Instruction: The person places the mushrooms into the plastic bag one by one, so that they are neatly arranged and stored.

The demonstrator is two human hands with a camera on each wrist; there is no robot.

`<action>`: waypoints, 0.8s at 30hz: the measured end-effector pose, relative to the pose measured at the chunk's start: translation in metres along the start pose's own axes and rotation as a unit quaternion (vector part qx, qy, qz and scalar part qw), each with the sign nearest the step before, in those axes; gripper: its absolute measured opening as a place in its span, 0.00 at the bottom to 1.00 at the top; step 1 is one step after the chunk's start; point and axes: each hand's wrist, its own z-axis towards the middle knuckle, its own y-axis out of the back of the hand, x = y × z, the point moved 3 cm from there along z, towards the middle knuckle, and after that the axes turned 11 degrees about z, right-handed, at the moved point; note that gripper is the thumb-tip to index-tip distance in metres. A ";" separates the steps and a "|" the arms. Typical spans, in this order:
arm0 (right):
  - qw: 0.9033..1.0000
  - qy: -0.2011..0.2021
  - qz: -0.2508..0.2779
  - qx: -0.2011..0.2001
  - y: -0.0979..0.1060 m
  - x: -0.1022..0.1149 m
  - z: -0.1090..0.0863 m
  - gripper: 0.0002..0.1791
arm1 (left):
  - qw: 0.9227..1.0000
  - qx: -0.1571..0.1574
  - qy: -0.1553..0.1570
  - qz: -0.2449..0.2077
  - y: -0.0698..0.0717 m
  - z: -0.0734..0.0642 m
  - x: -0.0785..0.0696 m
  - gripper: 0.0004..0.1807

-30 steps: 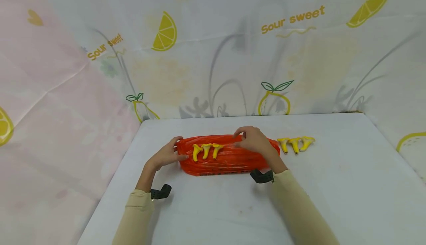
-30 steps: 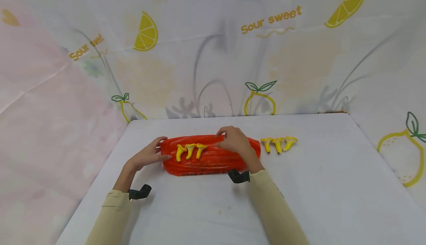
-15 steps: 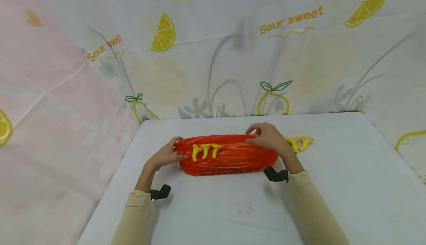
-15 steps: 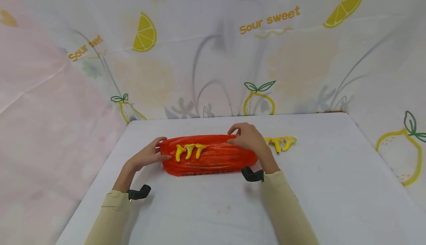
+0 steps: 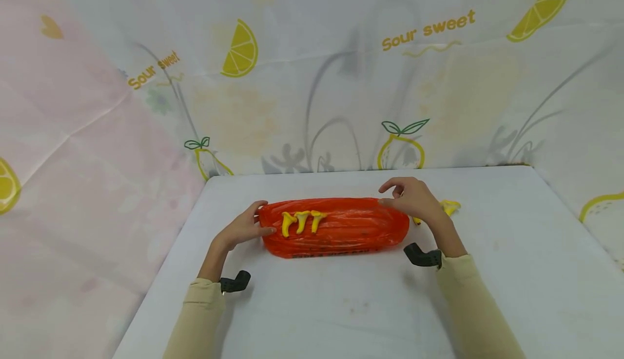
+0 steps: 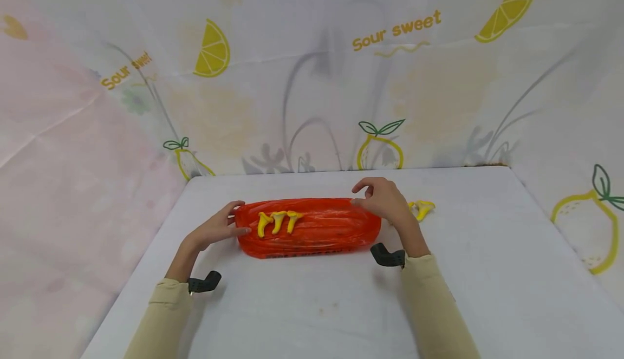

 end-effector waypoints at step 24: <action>0.998 -0.036 -0.037 -0.036 0.038 -0.043 -0.020 0.17 | 1.000 -0.001 -0.005 -0.003 0.000 -0.002 -0.001 0.44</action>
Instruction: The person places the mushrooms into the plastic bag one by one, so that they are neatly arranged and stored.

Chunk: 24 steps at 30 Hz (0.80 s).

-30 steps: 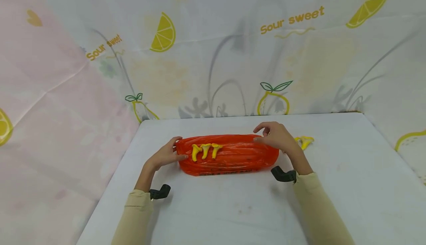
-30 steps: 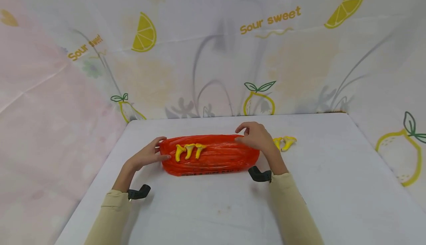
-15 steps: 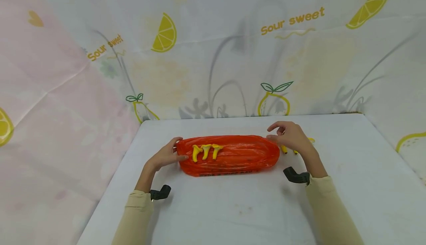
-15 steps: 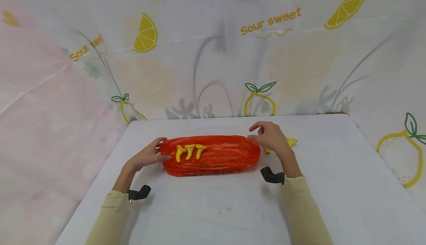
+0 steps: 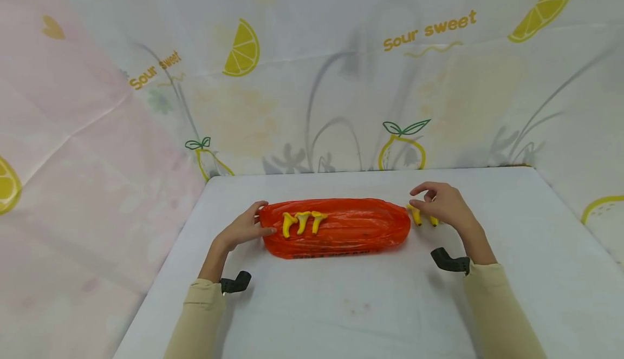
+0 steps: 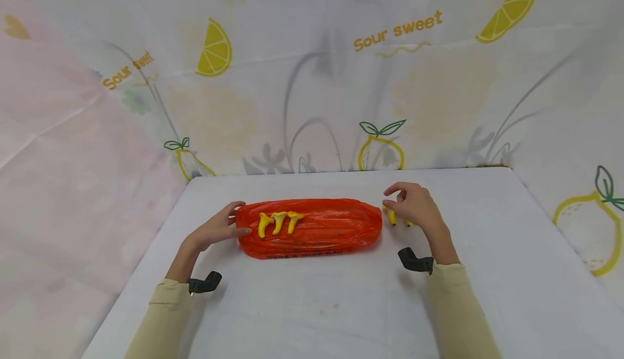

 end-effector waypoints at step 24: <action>0.998 -0.015 -0.043 -0.044 0.019 -0.033 -0.012 0.22 | 1.000 -0.002 -0.001 0.004 0.001 0.000 0.001 0.44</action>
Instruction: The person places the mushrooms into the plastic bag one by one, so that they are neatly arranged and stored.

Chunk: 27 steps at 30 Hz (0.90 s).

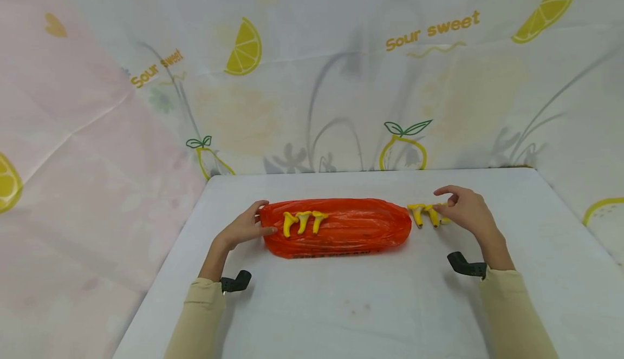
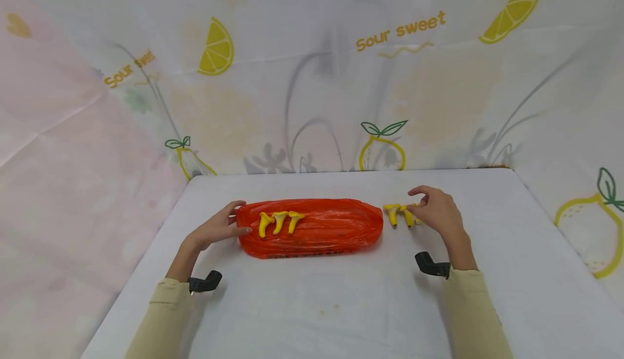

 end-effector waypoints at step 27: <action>0.998 -0.049 -0.033 -0.027 0.010 -0.026 -0.004 0.21 | 1.000 0.001 0.000 -0.003 0.000 0.001 0.002 0.44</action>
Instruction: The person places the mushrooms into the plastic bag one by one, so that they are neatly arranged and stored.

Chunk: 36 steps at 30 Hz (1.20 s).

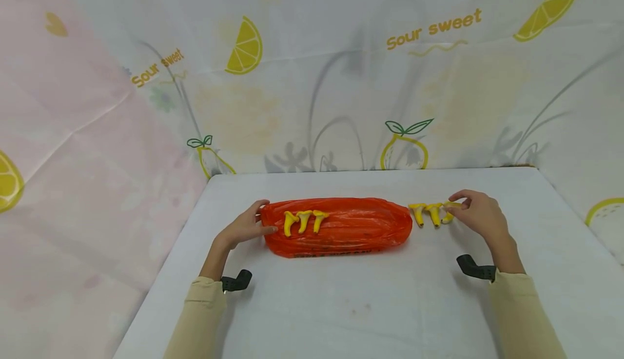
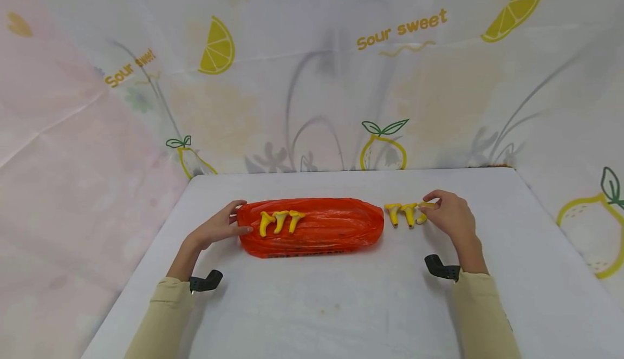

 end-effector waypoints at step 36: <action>0.999 -0.024 -0.033 -0.026 0.005 -0.010 0.000 0.13 | 1.000 0.001 -0.002 0.002 0.000 -0.001 -0.002 0.44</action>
